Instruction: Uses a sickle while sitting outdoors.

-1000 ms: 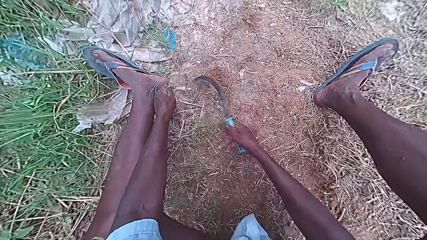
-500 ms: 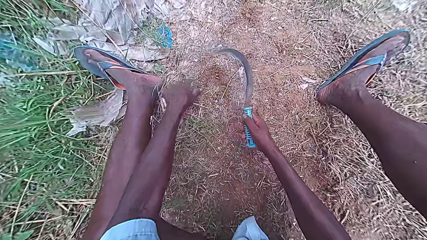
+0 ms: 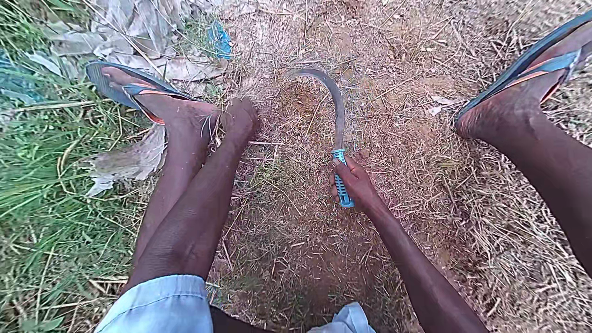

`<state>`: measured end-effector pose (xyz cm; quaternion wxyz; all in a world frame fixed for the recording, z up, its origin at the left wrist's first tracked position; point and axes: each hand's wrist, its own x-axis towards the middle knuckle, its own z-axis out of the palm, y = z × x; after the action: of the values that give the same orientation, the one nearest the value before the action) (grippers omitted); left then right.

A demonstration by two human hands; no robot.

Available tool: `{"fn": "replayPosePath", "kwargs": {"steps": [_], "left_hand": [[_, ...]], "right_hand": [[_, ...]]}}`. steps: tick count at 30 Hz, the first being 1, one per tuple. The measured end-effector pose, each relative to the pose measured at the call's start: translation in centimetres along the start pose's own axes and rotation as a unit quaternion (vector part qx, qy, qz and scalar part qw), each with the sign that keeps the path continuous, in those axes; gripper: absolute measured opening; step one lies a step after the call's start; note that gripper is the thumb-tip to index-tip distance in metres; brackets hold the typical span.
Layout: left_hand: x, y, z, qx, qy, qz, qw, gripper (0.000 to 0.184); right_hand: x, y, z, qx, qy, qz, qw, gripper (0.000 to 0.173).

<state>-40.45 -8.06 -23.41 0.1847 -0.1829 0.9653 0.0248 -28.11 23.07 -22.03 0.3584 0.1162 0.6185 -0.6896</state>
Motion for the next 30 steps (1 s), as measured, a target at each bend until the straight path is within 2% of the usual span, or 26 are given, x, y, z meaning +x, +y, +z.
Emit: {"fn": "replayPosePath", "kwargs": {"steps": [3,6,11,12,14,16,19,22,27,30], "left_hand": [[-0.7,-0.6,-0.4,0.007,-0.02,0.0,1.0,0.042],[-0.4,-0.6,-1.0,0.019,-0.013,-0.001,1.0,0.039],[0.5,-0.9,-2.3,0.032,-0.002,0.016,0.999,0.032],[0.5,-0.9,-2.6,0.039,-0.003,0.016,0.999,0.032],[0.8,-1.1,-3.2,0.03,0.005,0.016,0.999,0.033],[1.2,-1.7,-3.9,0.007,0.023,0.014,1.0,0.034],[-0.2,-2.8,-3.2,-0.005,0.016,0.016,1.0,0.04],[-2.2,-3.1,-0.5,-0.015,0.014,0.031,0.999,0.046],[-4.8,-3.2,1.6,-0.083,0.02,0.014,0.996,0.043],[-4.6,-3.5,2.2,-0.056,0.051,0.019,0.997,0.043]], "right_hand": [[0.6,-0.2,2.1,0.031,-0.026,0.041,0.998,0.037],[1.4,-0.3,3.6,0.073,-0.031,0.037,0.996,0.038],[2.5,-1.2,6.8,0.108,0.002,0.042,0.993,0.039],[2.5,-0.5,7.1,0.076,-0.024,0.058,0.995,0.039],[1.8,1.1,6.3,-0.041,-0.135,0.085,0.986,0.039],[0.6,2.5,5.5,-0.127,-0.202,0.069,0.969,0.04],[-1.2,4.2,4.9,-0.067,-0.148,0.049,0.985,0.035],[-1.5,3.3,3.2,0.041,-0.076,0.051,0.995,0.032],[-1.0,0.6,0.6,0.094,0.013,0.04,0.995,0.033],[-1.0,0.6,-0.4,0.128,0.047,0.018,0.99,0.034]]}}
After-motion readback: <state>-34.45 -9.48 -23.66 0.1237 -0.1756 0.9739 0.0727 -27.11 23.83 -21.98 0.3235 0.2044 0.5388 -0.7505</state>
